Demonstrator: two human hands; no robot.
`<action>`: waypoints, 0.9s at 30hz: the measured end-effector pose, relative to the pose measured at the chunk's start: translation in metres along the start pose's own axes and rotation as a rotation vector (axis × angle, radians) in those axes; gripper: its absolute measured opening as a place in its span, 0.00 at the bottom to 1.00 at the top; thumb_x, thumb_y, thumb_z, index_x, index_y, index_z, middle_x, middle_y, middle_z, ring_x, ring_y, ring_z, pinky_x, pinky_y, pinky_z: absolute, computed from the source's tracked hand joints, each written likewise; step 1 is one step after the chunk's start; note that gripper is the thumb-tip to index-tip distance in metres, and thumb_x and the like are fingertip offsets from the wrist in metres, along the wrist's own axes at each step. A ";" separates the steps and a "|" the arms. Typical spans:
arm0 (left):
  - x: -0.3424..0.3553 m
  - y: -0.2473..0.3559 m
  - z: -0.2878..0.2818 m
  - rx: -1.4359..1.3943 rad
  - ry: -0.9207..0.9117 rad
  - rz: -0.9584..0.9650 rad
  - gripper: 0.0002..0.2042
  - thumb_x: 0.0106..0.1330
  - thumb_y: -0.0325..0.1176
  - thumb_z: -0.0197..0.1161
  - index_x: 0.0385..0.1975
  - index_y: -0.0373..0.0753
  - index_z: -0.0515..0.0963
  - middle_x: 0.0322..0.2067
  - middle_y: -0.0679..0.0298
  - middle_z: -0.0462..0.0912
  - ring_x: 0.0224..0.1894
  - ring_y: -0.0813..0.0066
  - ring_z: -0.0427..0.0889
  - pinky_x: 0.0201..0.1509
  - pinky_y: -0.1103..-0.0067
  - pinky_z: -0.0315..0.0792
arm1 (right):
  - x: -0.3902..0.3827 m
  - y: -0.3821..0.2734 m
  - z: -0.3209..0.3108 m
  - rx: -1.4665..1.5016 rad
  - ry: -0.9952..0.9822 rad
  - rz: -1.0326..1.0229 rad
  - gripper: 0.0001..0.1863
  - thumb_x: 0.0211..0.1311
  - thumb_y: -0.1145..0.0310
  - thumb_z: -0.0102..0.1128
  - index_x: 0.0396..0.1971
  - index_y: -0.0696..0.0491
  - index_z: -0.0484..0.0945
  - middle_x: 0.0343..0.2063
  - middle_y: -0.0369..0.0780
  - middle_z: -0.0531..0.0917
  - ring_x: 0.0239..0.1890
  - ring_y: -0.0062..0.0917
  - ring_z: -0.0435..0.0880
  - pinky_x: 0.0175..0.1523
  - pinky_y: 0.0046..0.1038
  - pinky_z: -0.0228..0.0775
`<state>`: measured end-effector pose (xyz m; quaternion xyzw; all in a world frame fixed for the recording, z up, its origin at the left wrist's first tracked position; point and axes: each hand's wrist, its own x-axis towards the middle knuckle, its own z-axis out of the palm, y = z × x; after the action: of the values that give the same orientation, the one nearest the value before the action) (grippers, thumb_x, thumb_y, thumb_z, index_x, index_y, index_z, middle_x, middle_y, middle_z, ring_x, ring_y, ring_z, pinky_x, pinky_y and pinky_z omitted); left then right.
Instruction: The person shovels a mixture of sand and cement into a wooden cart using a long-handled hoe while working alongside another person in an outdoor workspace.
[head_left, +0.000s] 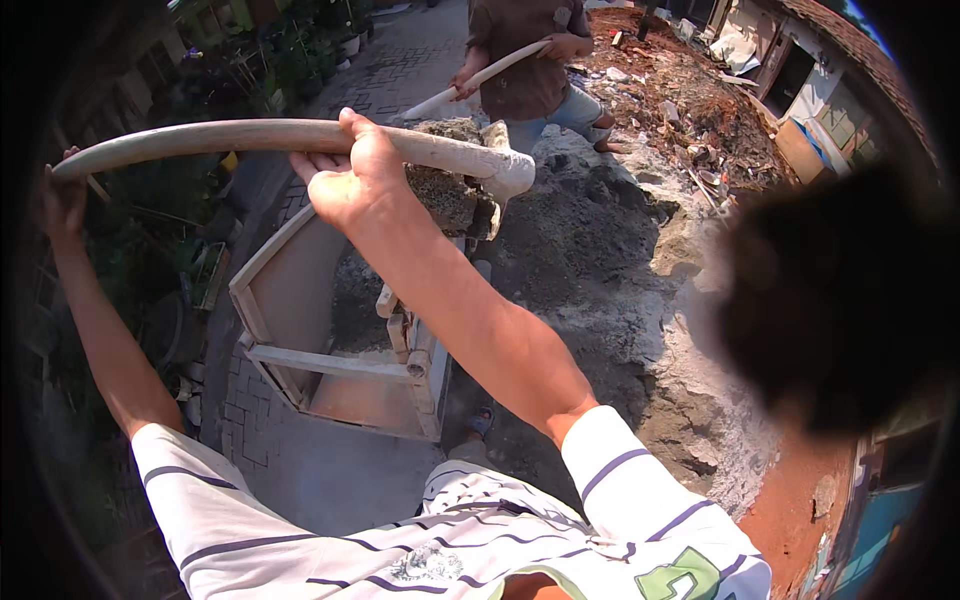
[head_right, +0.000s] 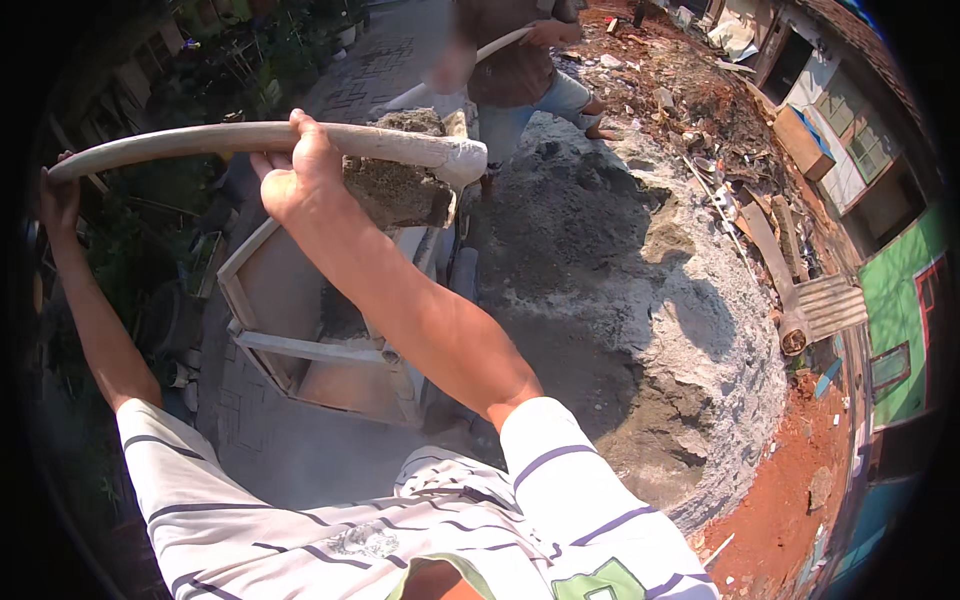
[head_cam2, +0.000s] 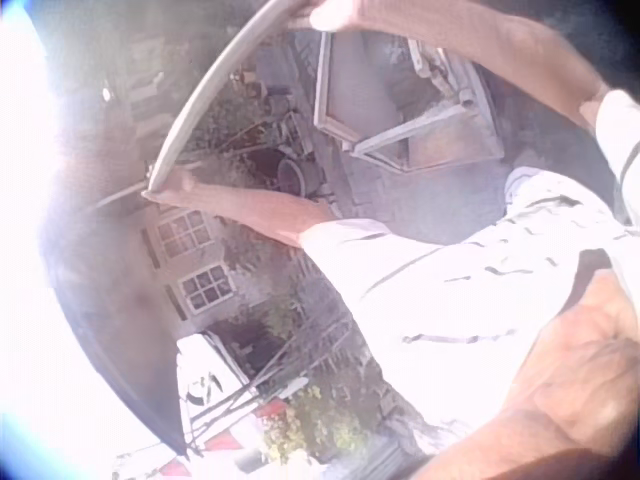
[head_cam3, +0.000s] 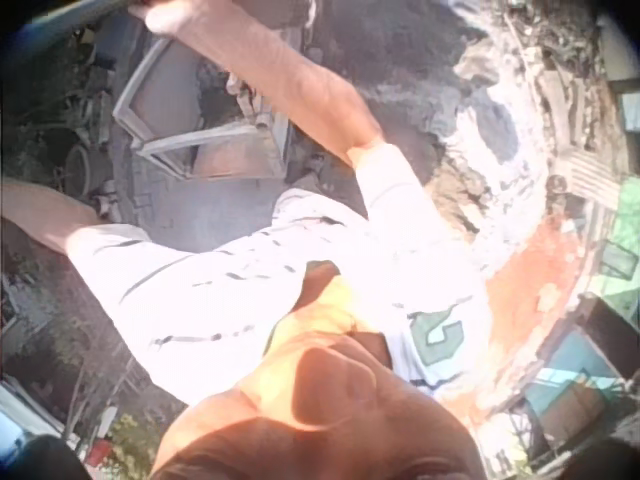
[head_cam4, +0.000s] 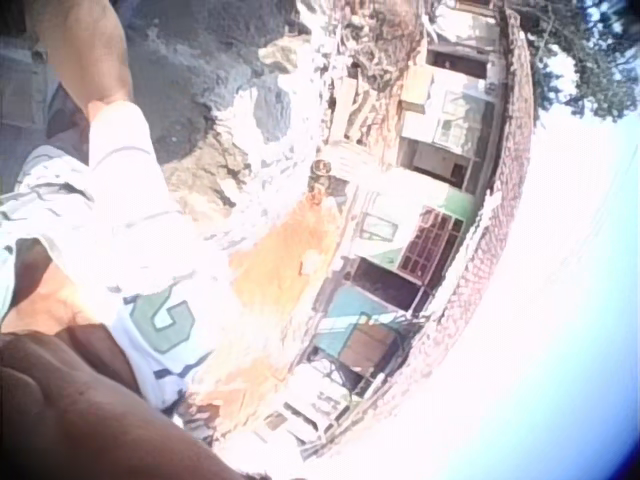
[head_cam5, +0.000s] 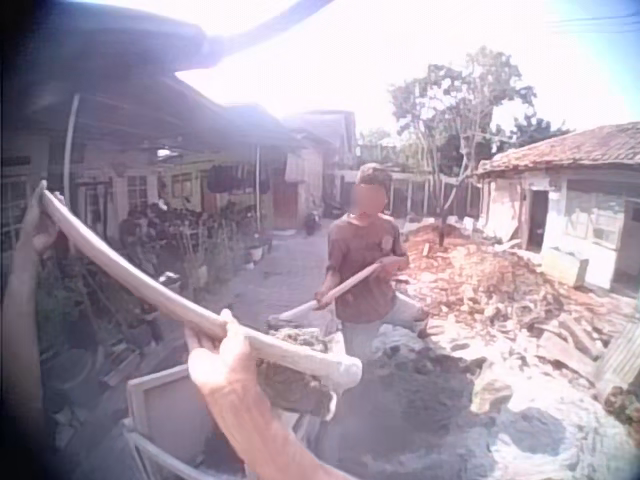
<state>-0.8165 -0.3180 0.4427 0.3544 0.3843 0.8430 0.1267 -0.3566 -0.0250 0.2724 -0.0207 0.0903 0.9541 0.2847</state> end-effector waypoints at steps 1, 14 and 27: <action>-0.027 -0.017 -0.034 -0.200 -0.392 -0.187 0.17 0.66 0.36 0.54 0.46 0.27 0.69 0.49 0.51 0.73 0.55 0.60 0.71 0.65 0.69 0.62 | 0.001 0.006 -0.005 -0.044 -0.005 0.004 0.16 0.62 0.71 0.56 0.45 0.58 0.63 0.52 0.47 0.64 0.61 0.39 0.61 0.70 0.48 0.48; -0.345 -0.313 0.300 -0.353 -0.036 -0.553 0.11 0.63 0.39 0.54 0.35 0.37 0.67 0.22 0.63 0.67 0.26 0.71 0.69 0.34 0.73 0.69 | -0.252 -0.169 -0.296 0.120 0.725 -0.576 0.10 0.59 0.67 0.52 0.38 0.55 0.68 0.35 0.41 0.77 0.46 0.33 0.76 0.55 0.41 0.70; -0.770 -0.649 0.419 0.048 -0.961 -1.471 0.04 0.58 0.30 0.50 0.29 0.41 0.62 0.16 0.62 0.68 0.19 0.72 0.71 0.28 0.71 0.72 | -0.378 -0.120 -0.799 1.314 0.926 -1.126 0.06 0.59 0.74 0.45 0.32 0.60 0.69 0.30 0.43 0.77 0.35 0.35 0.79 0.45 0.39 0.77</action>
<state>-0.0115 -0.0218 -0.2311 0.3360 0.4378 0.2990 0.7785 0.0160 -0.2778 -0.4972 -0.2704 0.6829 0.3364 0.5894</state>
